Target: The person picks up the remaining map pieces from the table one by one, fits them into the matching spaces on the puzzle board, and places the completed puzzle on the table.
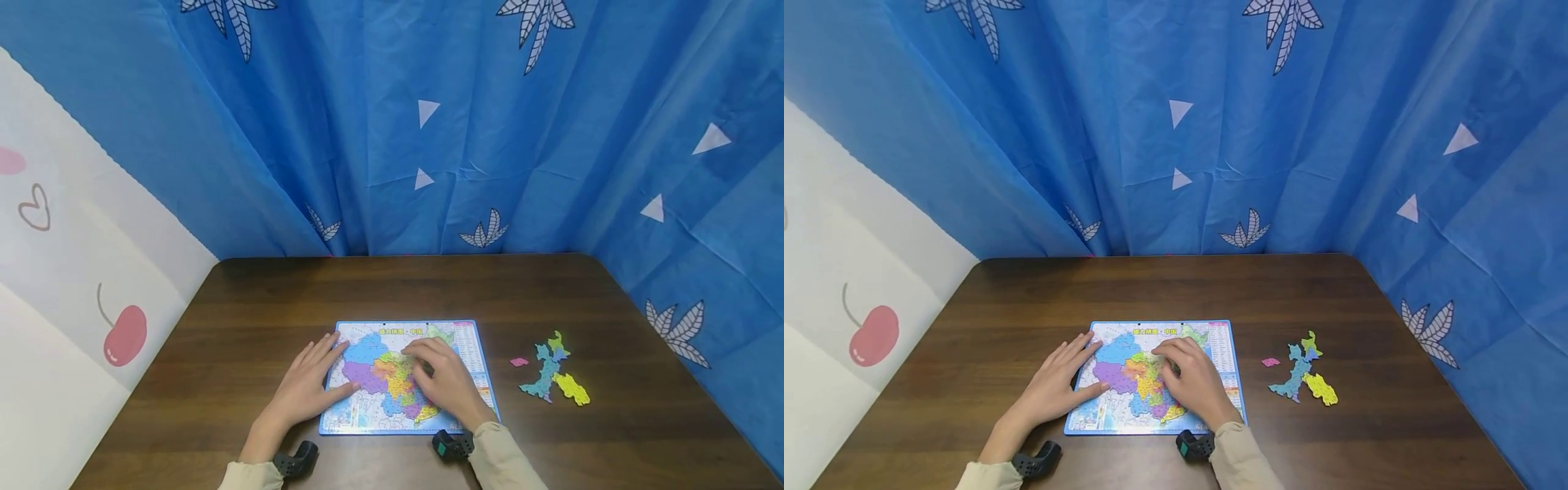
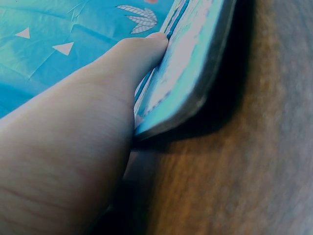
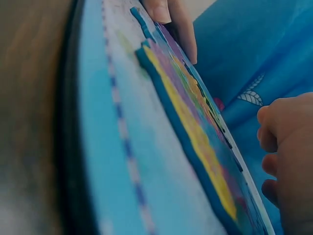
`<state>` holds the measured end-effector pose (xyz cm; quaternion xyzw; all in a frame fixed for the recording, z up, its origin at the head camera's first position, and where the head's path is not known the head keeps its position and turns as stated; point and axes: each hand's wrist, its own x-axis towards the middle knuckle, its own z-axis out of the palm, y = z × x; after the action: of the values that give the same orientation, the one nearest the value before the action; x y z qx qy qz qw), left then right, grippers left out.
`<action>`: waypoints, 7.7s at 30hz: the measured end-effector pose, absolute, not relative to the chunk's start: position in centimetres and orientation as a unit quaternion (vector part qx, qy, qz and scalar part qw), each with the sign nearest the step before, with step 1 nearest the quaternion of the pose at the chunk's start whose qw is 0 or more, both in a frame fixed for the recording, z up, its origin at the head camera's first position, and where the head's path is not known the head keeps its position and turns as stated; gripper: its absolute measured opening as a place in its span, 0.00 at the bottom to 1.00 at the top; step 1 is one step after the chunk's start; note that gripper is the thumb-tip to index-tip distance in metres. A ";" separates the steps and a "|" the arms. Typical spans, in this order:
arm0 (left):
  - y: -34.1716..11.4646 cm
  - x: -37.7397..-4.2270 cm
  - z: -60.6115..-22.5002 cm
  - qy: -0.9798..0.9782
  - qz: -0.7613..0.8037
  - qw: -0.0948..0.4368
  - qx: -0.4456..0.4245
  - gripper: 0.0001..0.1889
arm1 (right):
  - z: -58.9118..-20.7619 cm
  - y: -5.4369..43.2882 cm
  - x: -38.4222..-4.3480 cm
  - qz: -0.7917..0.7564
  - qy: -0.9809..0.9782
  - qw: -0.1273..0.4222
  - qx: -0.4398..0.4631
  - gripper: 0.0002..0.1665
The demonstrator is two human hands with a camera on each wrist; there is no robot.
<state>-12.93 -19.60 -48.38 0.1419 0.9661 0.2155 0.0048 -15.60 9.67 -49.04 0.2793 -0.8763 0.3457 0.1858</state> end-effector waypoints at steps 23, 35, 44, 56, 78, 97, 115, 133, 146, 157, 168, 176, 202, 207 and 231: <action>-19.5 -12.9 -48.7 0.967 0.209 -0.013 0.143 0.47 | -48.7 14.2 -15.1 0.326 -0.880 0.206 0.277 0.20; -19.6 -13.1 -48.8 0.969 0.207 0.005 0.139 0.48 | -48.5 16.0 -15.3 0.319 -0.896 0.201 0.234 0.20; -19.4 -13.3 -48.6 0.969 0.205 0.010 0.139 0.48 | -48.2 17.8 -15.8 0.329 -0.894 0.230 0.198 0.20; -19.4 -12.9 -48.4 0.968 0.208 0.007 0.139 0.48 | -48.0 20.4 -16.4 0.326 -0.905 0.239 0.130 0.20; -19.4 -12.8 -48.3 0.970 0.214 0.015 0.116 0.47 | -47.7 23.3 -16.5 0.306 -0.930 0.200 -0.045 0.25; -19.4 -12.9 -48.5 0.969 0.216 0.014 0.115 0.48 | -48.0 23.6 -16.2 0.289 -0.940 0.171 -0.067 0.25; -19.5 -13.0 -48.4 0.970 0.212 0.016 0.115 0.47 | -47.6 23.6 -16.2 0.295 -0.938 0.167 -0.067 0.22; -19.4 -13.0 -48.4 0.970 0.214 0.020 0.115 0.47 | -47.4 23.4 -16.1 0.310 -0.932 0.173 -0.079 0.20; -19.4 -12.9 -48.3 0.968 0.221 0.010 0.120 0.47 | -47.7 23.2 -16.1 0.297 -0.932 0.195 -0.073 0.14; -19.4 -13.0 -48.3 0.969 0.216 0.013 0.117 0.48 | -47.7 23.3 -16.1 0.317 -0.931 0.174 -0.046 0.18; -19.3 -13.1 -48.3 0.970 0.213 0.018 0.116 0.48 | -47.5 23.1 -15.5 0.299 -0.942 0.027 0.151 0.27; -19.5 -13.0 -48.5 0.970 0.211 0.012 0.119 0.48 | -47.8 23.1 -15.8 0.306 -0.940 0.028 0.145 0.24; -19.4 -13.0 -48.3 0.969 0.215 0.012 0.117 0.47 | -48.2 22.4 -16.4 0.301 -0.937 0.106 0.143 0.22; -19.3 -13.0 -48.3 0.968 0.222 0.013 0.115 0.47 | -48.2 22.0 -16.3 0.306 -0.935 0.112 0.140 0.22; -19.3 -12.8 -48.3 0.968 0.223 0.019 0.112 0.47 | -46.9 20.7 -16.8 0.313 -0.939 0.085 0.118 0.23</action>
<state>-12.83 -19.28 -48.35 0.1117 0.9683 0.2225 0.0187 -16.80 20.72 -46.95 0.1178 -0.9386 0.3131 0.0847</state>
